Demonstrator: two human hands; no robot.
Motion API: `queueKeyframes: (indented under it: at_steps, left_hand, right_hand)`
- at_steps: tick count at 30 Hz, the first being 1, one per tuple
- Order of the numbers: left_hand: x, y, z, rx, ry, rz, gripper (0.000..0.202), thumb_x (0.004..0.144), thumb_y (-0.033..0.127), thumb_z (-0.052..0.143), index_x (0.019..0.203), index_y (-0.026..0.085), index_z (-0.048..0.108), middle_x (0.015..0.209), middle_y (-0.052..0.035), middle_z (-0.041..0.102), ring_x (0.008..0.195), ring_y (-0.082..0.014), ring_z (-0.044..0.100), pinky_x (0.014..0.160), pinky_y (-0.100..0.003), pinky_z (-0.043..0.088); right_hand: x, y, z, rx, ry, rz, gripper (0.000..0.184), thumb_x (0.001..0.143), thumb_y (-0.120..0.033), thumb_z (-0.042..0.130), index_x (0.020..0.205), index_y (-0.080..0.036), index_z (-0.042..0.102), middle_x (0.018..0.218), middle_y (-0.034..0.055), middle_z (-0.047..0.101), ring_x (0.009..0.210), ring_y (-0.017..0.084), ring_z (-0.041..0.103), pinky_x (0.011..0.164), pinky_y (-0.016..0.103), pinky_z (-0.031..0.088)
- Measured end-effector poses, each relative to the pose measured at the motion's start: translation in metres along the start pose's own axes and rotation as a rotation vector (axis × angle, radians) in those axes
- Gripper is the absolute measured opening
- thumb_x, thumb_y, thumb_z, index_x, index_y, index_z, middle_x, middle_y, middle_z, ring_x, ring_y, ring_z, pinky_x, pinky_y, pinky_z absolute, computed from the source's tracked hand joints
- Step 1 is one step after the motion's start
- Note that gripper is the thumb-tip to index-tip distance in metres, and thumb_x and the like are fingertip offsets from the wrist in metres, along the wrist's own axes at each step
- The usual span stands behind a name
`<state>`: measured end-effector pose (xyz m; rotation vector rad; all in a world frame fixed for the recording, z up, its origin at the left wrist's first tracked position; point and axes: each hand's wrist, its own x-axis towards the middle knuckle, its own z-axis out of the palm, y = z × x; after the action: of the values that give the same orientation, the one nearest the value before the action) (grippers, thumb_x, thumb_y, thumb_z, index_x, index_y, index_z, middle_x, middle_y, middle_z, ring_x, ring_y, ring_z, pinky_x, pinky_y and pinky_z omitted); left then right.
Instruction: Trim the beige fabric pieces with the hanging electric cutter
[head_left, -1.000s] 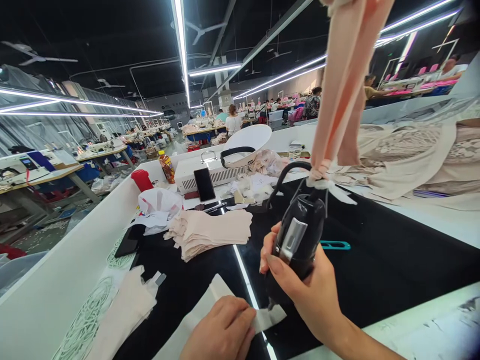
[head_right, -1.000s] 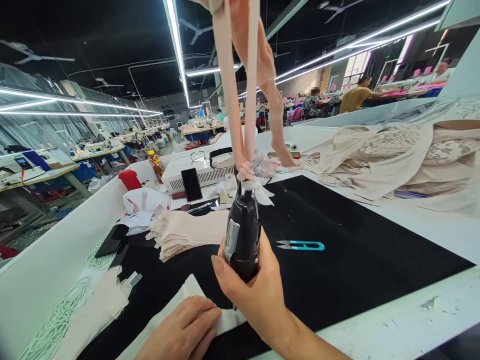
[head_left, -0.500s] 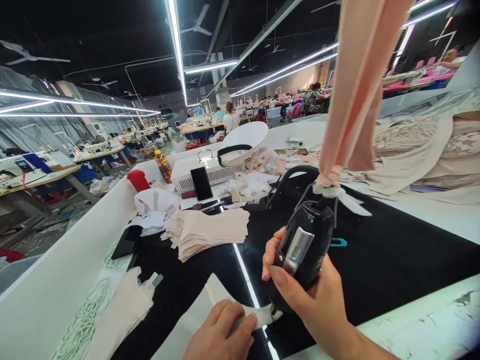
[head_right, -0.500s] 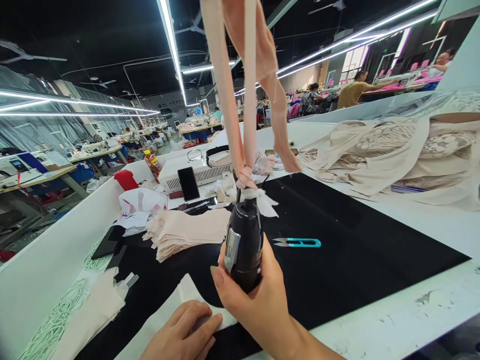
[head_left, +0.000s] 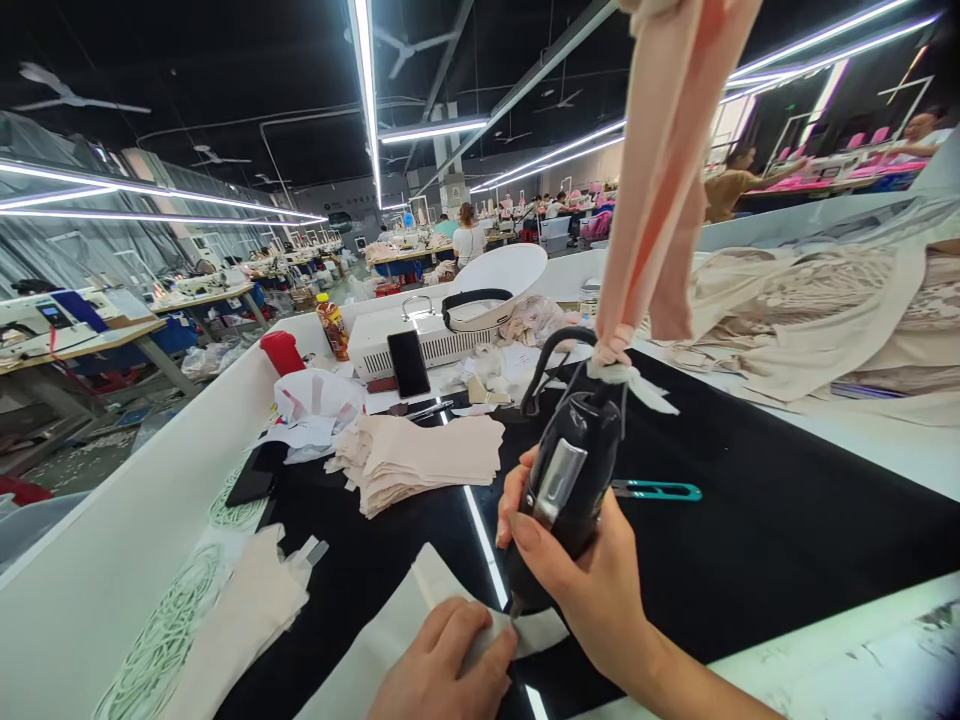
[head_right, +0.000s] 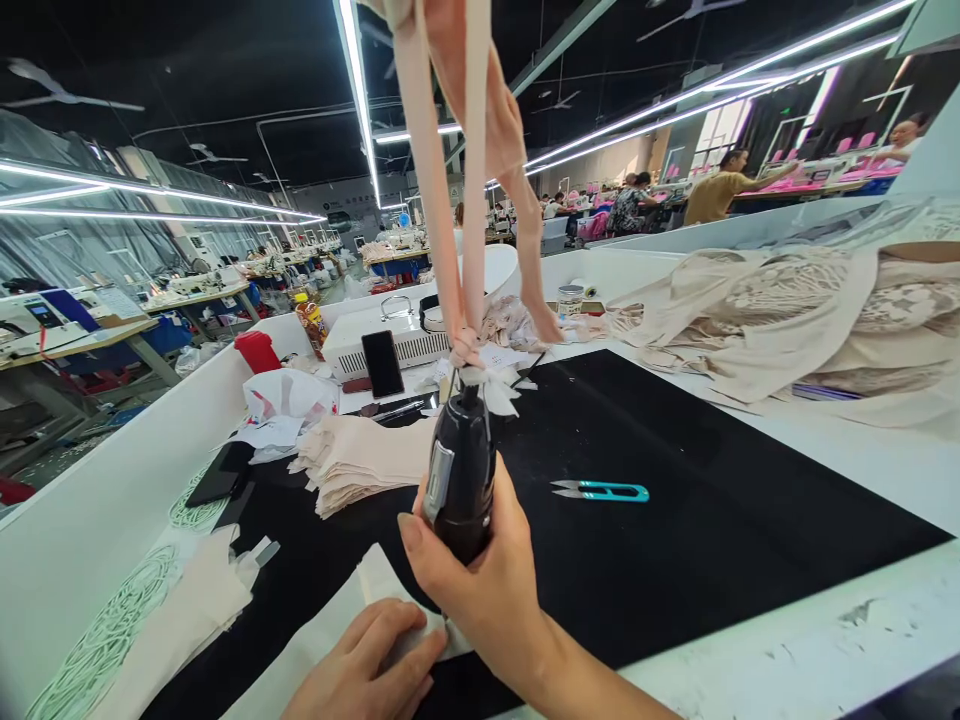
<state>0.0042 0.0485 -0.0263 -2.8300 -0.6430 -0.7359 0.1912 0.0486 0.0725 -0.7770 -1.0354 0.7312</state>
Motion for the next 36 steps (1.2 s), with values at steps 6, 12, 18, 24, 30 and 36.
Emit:
queueKeyframes:
  at_steps: [6,12,18,24,30,36]
  left_hand:
    - [-0.001,0.000,0.002,0.031,0.032,-0.005,0.031,0.099,0.011,0.055,0.126,0.020,0.065,0.106,-0.0092,0.066,0.096,-0.0215,0.072,0.088,-0.031,0.065]
    - [0.008,0.003,-0.006,0.034,0.054,-0.038,0.027,0.098,0.014,0.060,0.124,0.021,0.065,0.104,-0.0090,0.063,0.092,-0.0226,0.070,0.085,-0.034,0.066]
    - [0.005,0.004,-0.005,0.025,0.003,-0.083,0.033,0.093,0.018,0.070,0.125,0.025,0.065,0.105,-0.0074,0.061,0.094,-0.0236,0.067,0.087,-0.037,0.065]
    - [0.003,0.011,-0.004,-0.006,0.038,-0.201,0.040,0.083,0.011,0.077,0.118,0.028,0.068,0.109,-0.0071,0.057,0.101,-0.0247,0.063,0.089,-0.036,0.063]
    - [0.005,0.016,-0.007,-0.063,0.045,-0.247,0.042,0.081,0.010,0.083,0.116,0.027,0.069,0.110,-0.0063,0.055,0.101,-0.0234,0.062,0.088,-0.033,0.062]
    - [0.004,0.017,-0.004,-0.071,0.048,-0.273,0.046,0.079,0.011,0.087,0.118,0.029,0.069,0.110,-0.0056,0.052,0.103,-0.0235,0.060,0.089,-0.032,0.061]
  right_hand:
    - [0.000,0.001,0.002,-0.032,0.010,-0.019,0.019,0.086,-0.024,0.077,0.096,-0.026,0.061,0.076,-0.0012,0.068,0.056,0.014,0.062,0.056,0.027,0.057]
    - [0.001,0.003,0.003,0.033,0.004,-0.015,0.021,0.087,-0.023,0.078,0.101,-0.027,0.062,0.078,-0.0018,0.069,0.058,0.014,0.063,0.058,0.026,0.059]
    - [0.002,0.007,0.008,-0.031,-0.023,-0.022,0.019,0.087,-0.025,0.076,0.098,-0.026,0.060,0.076,-0.0017,0.067,0.057,0.015,0.062,0.058,0.029,0.057]
    - [0.004,0.007,0.011,0.010,0.002,-0.016,0.022,0.087,-0.029,0.079,0.100,-0.026,0.062,0.076,-0.0017,0.069,0.056,0.014,0.063,0.057,0.028,0.058]
    - [0.001,0.024,0.014,0.084,-0.021,-0.031,0.026,0.090,-0.029,0.081,0.109,-0.028,0.063,0.081,-0.0030,0.070,0.060,0.012,0.064,0.059,0.024,0.059]
    - [0.004,0.018,0.016,0.054,-0.008,0.005,0.022,0.089,-0.023,0.078,0.104,-0.027,0.063,0.079,-0.0031,0.071,0.056,0.013,0.065,0.054,0.025,0.059]
